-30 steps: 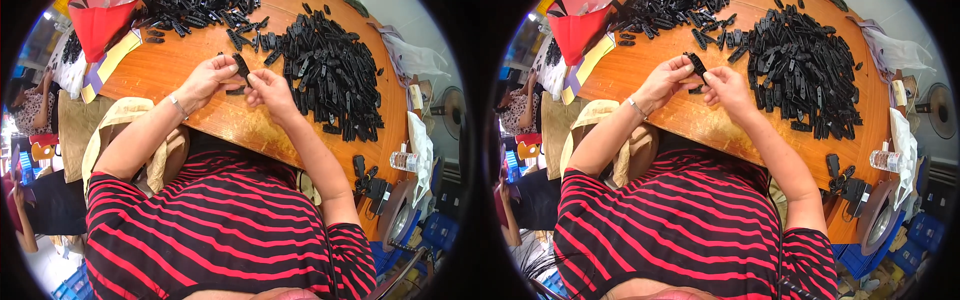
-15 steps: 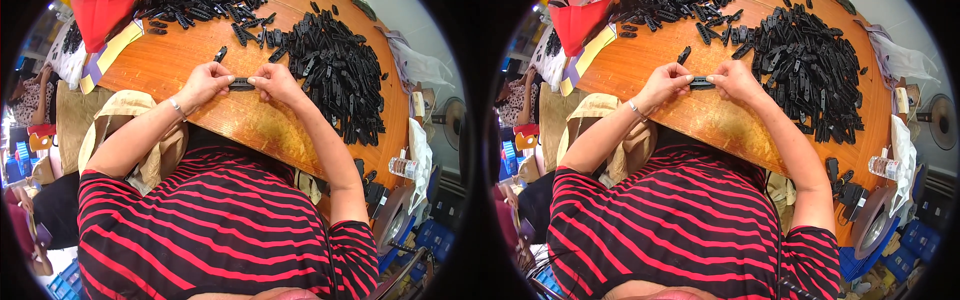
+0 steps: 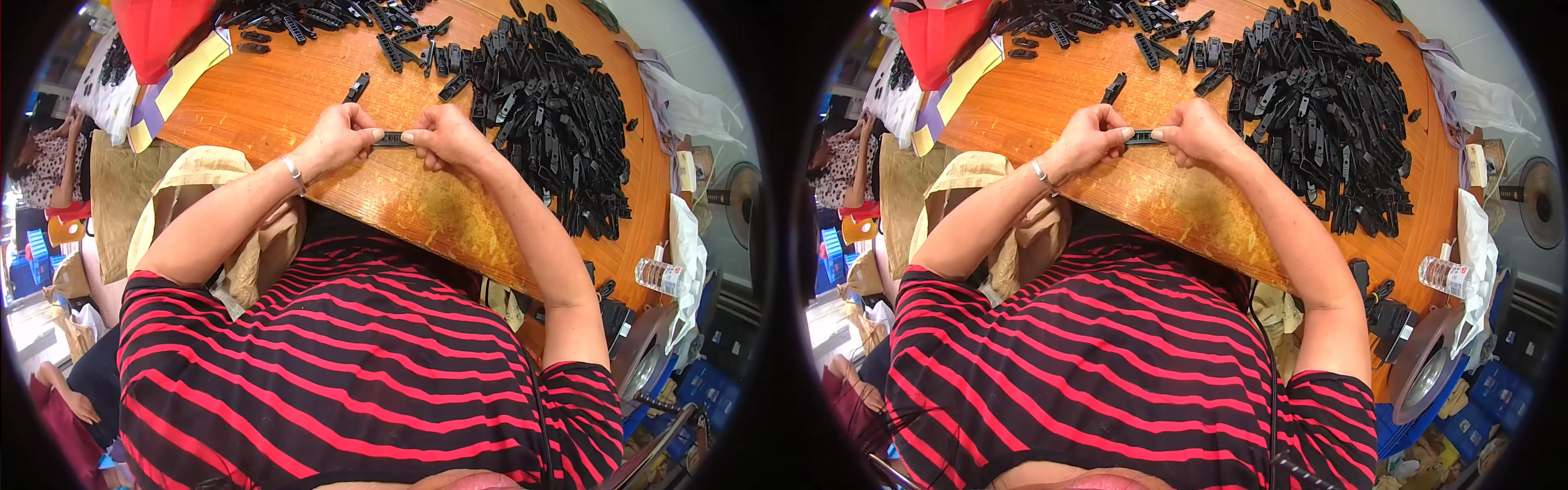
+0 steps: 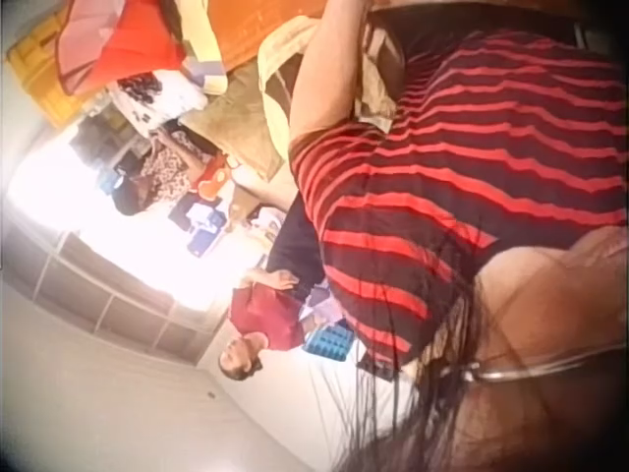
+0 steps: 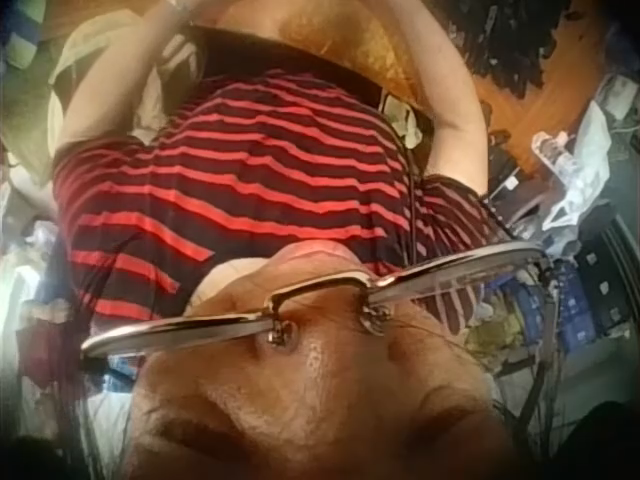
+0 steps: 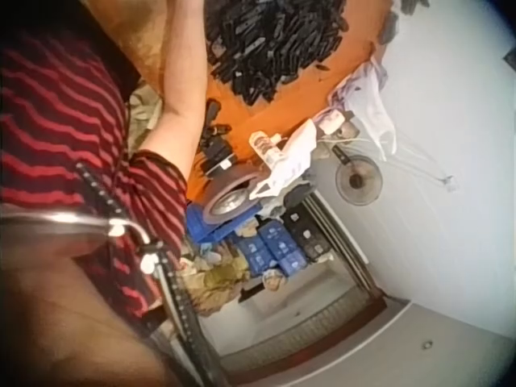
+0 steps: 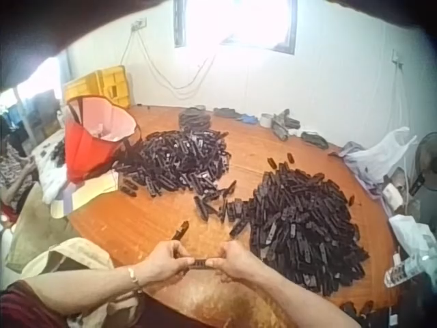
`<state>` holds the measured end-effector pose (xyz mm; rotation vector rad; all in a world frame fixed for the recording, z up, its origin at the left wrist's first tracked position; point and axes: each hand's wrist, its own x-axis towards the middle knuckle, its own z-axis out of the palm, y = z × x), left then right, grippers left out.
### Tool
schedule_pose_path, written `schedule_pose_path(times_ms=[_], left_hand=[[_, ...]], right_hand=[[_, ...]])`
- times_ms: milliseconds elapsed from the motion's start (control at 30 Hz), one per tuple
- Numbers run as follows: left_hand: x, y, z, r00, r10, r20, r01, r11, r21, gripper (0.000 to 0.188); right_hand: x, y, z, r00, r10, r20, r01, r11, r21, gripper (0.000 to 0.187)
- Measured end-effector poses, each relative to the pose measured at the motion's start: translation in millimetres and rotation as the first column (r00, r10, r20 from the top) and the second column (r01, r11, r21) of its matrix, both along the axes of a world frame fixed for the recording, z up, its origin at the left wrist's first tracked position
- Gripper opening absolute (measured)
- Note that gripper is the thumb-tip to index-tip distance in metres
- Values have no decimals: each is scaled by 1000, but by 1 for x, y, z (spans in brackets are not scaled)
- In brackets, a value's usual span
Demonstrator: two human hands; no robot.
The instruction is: Assembling small black plastic hardware components at a workstation.
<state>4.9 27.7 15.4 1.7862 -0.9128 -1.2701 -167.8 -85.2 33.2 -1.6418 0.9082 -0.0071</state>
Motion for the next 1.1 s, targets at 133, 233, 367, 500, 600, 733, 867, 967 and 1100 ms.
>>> schedule_pose_path(times_ms=[133, 233, 367, 500, 600, 733, 867, 967, 1100], left_hand=[[-1, -7, 18, 995, -74, 64, 62, 983, 174, 20], [-2, -12, 18, 981, -97, 168, 69, 984, 164, 19], [-4, -13, 5, 970, -87, 227, 53, 987, 153, 20], [2, -10, -6, 944, -144, 296, 137, 990, 45, 16], [3, 5, 11, 860, -238, 452, 262, 965, 9, 15], [0, 59, 111, 815, -58, 576, 289, 903, -319, 12], [36, 144, 174, 897, 162, 411, -31, 951, -307, 10], [61, 205, 180, 739, 112, 664, -68, 993, -92, 9], [72, 239, 139, 582, 56, 811, -70, 997, -18, 12]], right_hand=[[6, -10, 5, 992, 56, -113, -53, 998, 28, 24], [8, -14, 2, 979, 112, -170, -115, 993, -6, 26], [6, -12, -2, 975, 106, -194, -122, 990, -74, 29], [0, -1, -11, 979, 137, -149, -174, 946, -275, 27], [-8, 11, -2, 979, 170, -108, -195, 935, -296, 25], [-31, -5, 19, 995, 64, -75, -95, 821, -563, 20], [-36, -50, 1, 997, 26, -74, -79, 311, -947, 9], [-23, -64, -1, 946, -43, -323, -305, 228, -925, 16], [-15, -76, -9, 945, 88, -316, -328, 208, -921, 21]])
